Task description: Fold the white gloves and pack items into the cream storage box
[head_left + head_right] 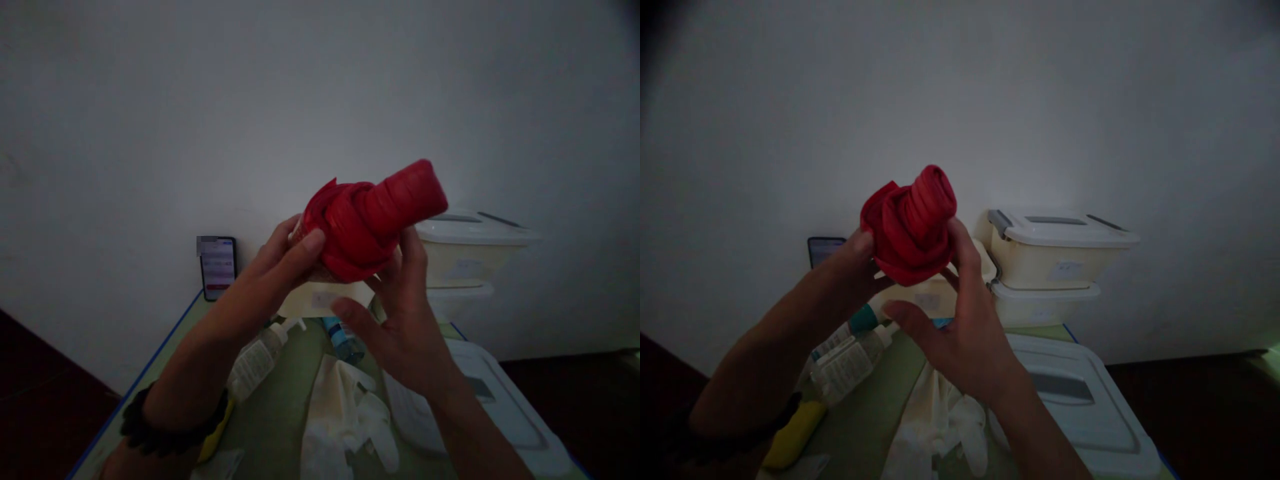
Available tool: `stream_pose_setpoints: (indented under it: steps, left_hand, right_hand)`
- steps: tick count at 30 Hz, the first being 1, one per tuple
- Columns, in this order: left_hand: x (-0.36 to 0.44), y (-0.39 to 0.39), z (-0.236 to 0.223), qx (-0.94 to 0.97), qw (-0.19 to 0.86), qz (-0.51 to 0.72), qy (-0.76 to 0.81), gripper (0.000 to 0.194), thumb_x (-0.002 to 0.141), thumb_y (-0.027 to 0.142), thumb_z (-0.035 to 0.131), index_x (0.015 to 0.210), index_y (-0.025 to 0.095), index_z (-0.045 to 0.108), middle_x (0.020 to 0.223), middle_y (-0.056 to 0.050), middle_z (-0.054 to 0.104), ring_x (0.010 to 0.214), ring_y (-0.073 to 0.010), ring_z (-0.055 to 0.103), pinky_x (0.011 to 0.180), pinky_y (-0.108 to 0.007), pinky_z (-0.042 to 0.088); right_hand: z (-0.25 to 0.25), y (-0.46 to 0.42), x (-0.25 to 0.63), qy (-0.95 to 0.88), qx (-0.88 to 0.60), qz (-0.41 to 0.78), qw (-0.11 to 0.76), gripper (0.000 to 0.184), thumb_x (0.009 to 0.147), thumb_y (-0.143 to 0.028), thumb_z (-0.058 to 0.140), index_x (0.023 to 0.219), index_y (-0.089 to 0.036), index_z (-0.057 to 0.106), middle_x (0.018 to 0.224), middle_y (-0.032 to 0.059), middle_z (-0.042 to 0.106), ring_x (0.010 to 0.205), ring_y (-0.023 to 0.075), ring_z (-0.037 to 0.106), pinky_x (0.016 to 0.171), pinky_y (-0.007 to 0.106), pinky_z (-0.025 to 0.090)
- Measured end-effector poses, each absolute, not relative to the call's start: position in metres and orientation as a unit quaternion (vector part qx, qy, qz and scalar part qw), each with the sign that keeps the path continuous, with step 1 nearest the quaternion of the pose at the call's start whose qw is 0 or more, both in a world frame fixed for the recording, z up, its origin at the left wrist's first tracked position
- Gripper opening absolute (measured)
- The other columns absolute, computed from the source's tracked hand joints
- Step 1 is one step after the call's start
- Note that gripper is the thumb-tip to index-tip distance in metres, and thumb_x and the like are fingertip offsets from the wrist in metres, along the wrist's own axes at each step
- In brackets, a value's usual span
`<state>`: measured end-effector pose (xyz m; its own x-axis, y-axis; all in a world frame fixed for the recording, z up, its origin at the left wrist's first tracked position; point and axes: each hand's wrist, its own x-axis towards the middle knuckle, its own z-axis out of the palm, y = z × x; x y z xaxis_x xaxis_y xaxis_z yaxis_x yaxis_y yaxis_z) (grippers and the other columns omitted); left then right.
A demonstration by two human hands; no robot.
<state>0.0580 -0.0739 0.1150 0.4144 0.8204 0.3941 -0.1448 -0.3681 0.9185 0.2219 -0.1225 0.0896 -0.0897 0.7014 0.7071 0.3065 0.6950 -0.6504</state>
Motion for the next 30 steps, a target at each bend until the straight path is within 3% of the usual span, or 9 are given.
stream_pose_setpoints:
  steps: [3, 7, 11, 14, 17, 21, 24, 27, 30]
  left_hand:
    - [0.054, -0.081, 0.115, 0.761, 0.442, 0.42, 0.222, 0.052, 0.091, 0.047, 0.048, 0.139, 0.029, 0.039, 0.141, -0.005, 0.051, 0.128, -0.0242, 0.05, 0.101, -0.039, 0.048]
    - [0.04, -0.085, 0.112, 0.842, 0.367, 0.321, 0.233, 0.057, 0.088, 0.04, 0.057, 0.141, 0.03, 0.038, 0.125, -0.005, 0.064, 0.108, -0.0226, 0.063, 0.093, -0.037, 0.052]
    - [0.029, -0.089, 0.112, 0.901, 0.258, 0.209, 0.279, 0.044, 0.082, 0.042, 0.064, 0.123, 0.028, 0.057, 0.114, -0.004, 0.07, 0.099, -0.0236, 0.067, 0.084, -0.034, 0.052]
    - [0.026, -0.091, 0.111, 0.911, 0.234, 0.185, 0.284, 0.042, 0.08, 0.044, 0.066, 0.119, 0.03, 0.06, 0.111, -0.002, 0.071, 0.096, -0.0239, 0.067, 0.084, -0.034, 0.051]
    - [0.022, -0.089, 0.11, 0.899, 0.233, 0.207, 0.307, 0.066, 0.074, 0.046, 0.071, 0.134, 0.032, 0.048, 0.119, -0.005, 0.068, 0.101, -0.0271, 0.066, 0.085, -0.037, 0.052]
    - [0.019, -0.084, 0.109, 0.879, 0.237, 0.256, 0.326, 0.103, 0.069, 0.046, 0.076, 0.15, 0.033, 0.014, 0.147, -0.012, 0.043, 0.126, -0.032, 0.051, 0.102, -0.047, 0.044]
    - [0.021, -0.082, 0.106, 0.888, 0.236, 0.259, 0.299, 0.108, 0.067, 0.042, 0.078, 0.15, 0.035, 0.01, 0.153, -0.011, 0.033, 0.136, -0.033, 0.038, 0.11, -0.048, 0.037]
    - [0.024, -0.08, 0.104, 0.893, 0.235, 0.253, 0.289, 0.105, 0.067, 0.039, 0.079, 0.149, 0.034, 0.013, 0.152, -0.011, 0.035, 0.136, -0.0338, 0.037, 0.11, -0.049, 0.037]
    - [0.028, -0.08, 0.102, 0.886, 0.243, 0.267, 0.292, 0.11, 0.068, 0.037, 0.079, 0.15, 0.031, 0.006, 0.157, -0.014, 0.021, 0.14, -0.0344, 0.031, 0.111, -0.051, 0.034]
  right_hand:
    - [0.092, -0.124, 0.222, -0.687, -0.366, 0.184, 0.601, 0.06, 0.084, -0.029, 0.065, 0.133, -0.028, 0.03, 0.143, 0.0089, 0.042, 0.129, 0.0222, 0.047, 0.106, 0.039, 0.041]
    - [0.097, -0.124, 0.227, -0.65, -0.371, 0.216, 0.627, 0.051, 0.084, -0.029, 0.063, 0.127, -0.024, 0.038, 0.133, 0.0084, 0.053, 0.119, 0.0196, 0.053, 0.102, 0.035, 0.043]
    - [0.092, -0.115, 0.231, -0.634, -0.367, 0.288, 0.617, 0.041, 0.079, -0.035, 0.067, 0.115, -0.023, 0.052, 0.113, 0.0027, 0.065, 0.099, 0.0178, 0.061, 0.09, 0.032, 0.048]
    - [0.089, -0.111, 0.232, -0.618, -0.378, 0.361, 0.588, 0.031, 0.081, -0.037, 0.062, 0.107, -0.021, 0.057, 0.099, 0.0017, 0.068, 0.086, 0.0169, 0.063, 0.077, 0.03, 0.05]
    - [0.09, -0.111, 0.233, -0.607, -0.366, 0.411, 0.573, 0.028, 0.08, -0.036, 0.062, 0.103, -0.02, 0.058, 0.094, 0.0013, 0.068, 0.081, 0.0164, 0.062, 0.073, 0.028, 0.05]
    - [0.088, -0.11, 0.233, -0.622, -0.357, 0.423, 0.554, 0.032, 0.078, -0.034, 0.062, 0.106, -0.021, 0.057, 0.096, 0.0017, 0.066, 0.086, 0.018, 0.061, 0.076, 0.03, 0.049]
    - [0.078, -0.104, 0.229, -0.619, -0.344, 0.443, 0.549, 0.037, 0.079, -0.035, 0.056, 0.113, -0.021, 0.054, 0.099, 0.003, 0.065, 0.087, 0.0198, 0.061, 0.077, 0.034, 0.048]
    - [0.069, -0.098, 0.224, -0.592, -0.322, 0.484, 0.559, 0.035, 0.082, -0.035, 0.049, 0.114, -0.022, 0.052, 0.097, 0.003, 0.064, 0.083, 0.0189, 0.061, 0.072, 0.032, 0.048]
    - [0.068, -0.097, 0.22, -0.554, -0.305, 0.531, 0.565, 0.029, 0.086, -0.039, 0.05, 0.11, -0.023, 0.051, 0.092, 0.0015, 0.064, 0.079, 0.0172, 0.061, 0.069, 0.03, 0.048]
